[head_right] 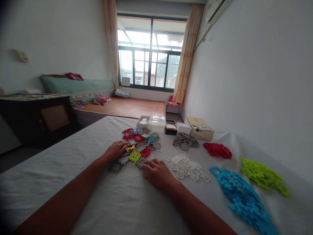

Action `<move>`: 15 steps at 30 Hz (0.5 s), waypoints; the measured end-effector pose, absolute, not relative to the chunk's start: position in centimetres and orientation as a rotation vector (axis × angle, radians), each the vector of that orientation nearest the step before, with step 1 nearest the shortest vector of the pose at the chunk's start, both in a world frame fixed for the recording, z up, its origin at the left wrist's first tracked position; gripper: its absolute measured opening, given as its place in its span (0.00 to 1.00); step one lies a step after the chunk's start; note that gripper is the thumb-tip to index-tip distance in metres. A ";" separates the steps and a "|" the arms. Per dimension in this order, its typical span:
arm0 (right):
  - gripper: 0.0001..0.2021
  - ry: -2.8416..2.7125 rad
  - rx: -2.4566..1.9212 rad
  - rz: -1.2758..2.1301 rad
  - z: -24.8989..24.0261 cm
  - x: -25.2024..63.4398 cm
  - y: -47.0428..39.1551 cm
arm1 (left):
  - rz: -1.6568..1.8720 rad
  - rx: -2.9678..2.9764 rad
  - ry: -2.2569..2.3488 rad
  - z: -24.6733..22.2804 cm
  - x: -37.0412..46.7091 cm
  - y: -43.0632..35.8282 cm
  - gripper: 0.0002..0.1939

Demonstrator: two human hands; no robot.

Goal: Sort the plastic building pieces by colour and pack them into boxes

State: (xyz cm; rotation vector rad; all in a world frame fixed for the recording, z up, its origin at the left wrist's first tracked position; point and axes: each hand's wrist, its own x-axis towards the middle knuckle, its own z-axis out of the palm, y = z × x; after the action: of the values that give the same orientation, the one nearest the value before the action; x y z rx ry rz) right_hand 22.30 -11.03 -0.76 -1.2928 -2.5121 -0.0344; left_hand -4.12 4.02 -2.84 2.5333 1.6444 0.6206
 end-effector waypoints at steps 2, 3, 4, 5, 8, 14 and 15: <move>0.14 -2.494 -1.330 -0.020 -0.7 22.4 -10.9 | 0.616 2.531 1.649 -2.8 -4.1 4.0 0.19; 0.12 -2.481 -1.345 -0.019 -0.6 22.5 -10.9 | 0.612 2.528 1.652 -2.8 -4.1 4.0 0.19; 0.10 -2.468 -1.357 -0.020 -0.5 22.7 -10.9 | 0.610 2.524 1.656 -2.7 -4.1 4.0 0.18; 0.08 -2.456 -1.365 -0.024 -0.4 22.8 -10.9 | 0.608 2.522 1.655 -2.7 -4.1 4.0 0.18; 0.07 -2.426 -1.382 -0.030 -0.1 23.3 -11.0 | 0.607 2.517 1.645 -2.6 -4.1 4.0 0.18; 0.19 -2.342 -1.408 0.026 -0.7 24.2 -10.3 | 0.610 2.532 1.613 -2.7 -4.1 4.1 0.19; 0.19 -2.339 -1.411 0.047 -0.8 24.3 -10.2 | 0.612 2.531 1.620 -2.7 -4.1 4.1 0.19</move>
State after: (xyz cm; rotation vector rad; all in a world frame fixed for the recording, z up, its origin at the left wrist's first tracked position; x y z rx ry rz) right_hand 24.32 -10.19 -0.82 -1.4111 -2.3392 0.0467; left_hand -4.12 4.11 -2.69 2.5309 1.6196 0.6121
